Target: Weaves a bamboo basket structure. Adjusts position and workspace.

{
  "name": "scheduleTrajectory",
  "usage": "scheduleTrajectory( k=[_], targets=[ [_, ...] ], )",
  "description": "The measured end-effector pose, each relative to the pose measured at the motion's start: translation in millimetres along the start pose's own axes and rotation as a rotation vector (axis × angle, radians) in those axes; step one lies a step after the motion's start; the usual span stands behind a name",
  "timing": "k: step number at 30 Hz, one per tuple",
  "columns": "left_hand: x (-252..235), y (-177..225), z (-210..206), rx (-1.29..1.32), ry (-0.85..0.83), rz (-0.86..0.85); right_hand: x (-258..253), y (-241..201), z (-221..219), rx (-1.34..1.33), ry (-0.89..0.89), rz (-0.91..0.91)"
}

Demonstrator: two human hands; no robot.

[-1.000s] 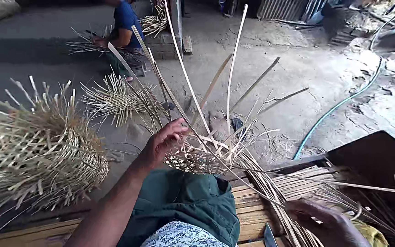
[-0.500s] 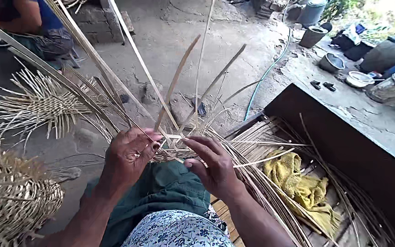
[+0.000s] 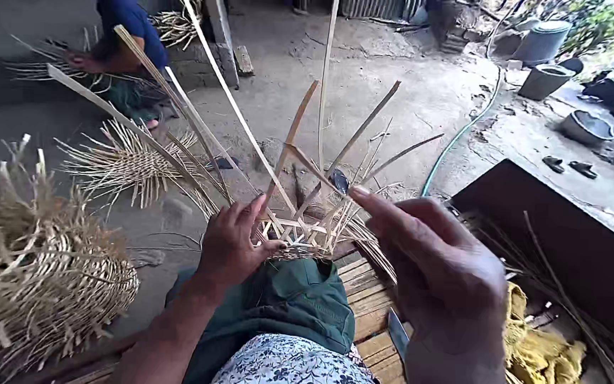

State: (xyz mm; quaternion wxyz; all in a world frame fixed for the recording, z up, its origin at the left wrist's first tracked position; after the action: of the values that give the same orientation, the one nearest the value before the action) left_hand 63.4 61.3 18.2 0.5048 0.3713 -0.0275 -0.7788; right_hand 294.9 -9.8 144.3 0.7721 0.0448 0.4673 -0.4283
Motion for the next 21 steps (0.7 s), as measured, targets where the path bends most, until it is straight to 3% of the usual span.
scheduleTrajectory(
  k=[3, 6, 10, 14, 18, 21],
  targets=[
    [-1.2, -2.4, -0.3, -0.043, -0.023, 0.039, -10.8, -7.1, 36.5, 0.203, 0.058, 0.053],
    [-1.2, -5.2, -0.5, -0.076, -0.023, 0.054, -21.6, -19.1, 42.2, 0.333, 0.02, 0.117],
    [2.6, -9.5, 1.7, -0.071, -0.015, 0.014, -47.0, -17.0, -11.7, 0.424, -0.224, 0.173],
    [10.2, -9.2, 2.3, -0.054, -0.049, 0.011, -45.8, 27.7, -76.3, 0.293, -0.405, 0.032],
    [13.7, -5.1, 2.8, -0.05, -0.026, -0.027, -30.8, 48.9, -112.7, 0.142, -0.527, -0.002],
    [14.1, -4.6, 0.3, 0.008, -0.008, -0.023, -25.8, 71.2, -133.1, -0.017, -0.738, -0.085]
  ],
)
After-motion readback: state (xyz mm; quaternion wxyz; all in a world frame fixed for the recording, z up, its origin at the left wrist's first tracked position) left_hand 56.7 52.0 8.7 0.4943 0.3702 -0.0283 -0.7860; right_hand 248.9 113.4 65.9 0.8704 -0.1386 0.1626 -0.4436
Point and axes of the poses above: each hand's wrist, its own x-axis away from the middle knuckle, its own z-axis out of the back of the hand, y = z × x, the point moved 7 cm from there along -x, towards the middle knuckle, and after that the axes turned 5 degrees about x, right-handed, at the moved point
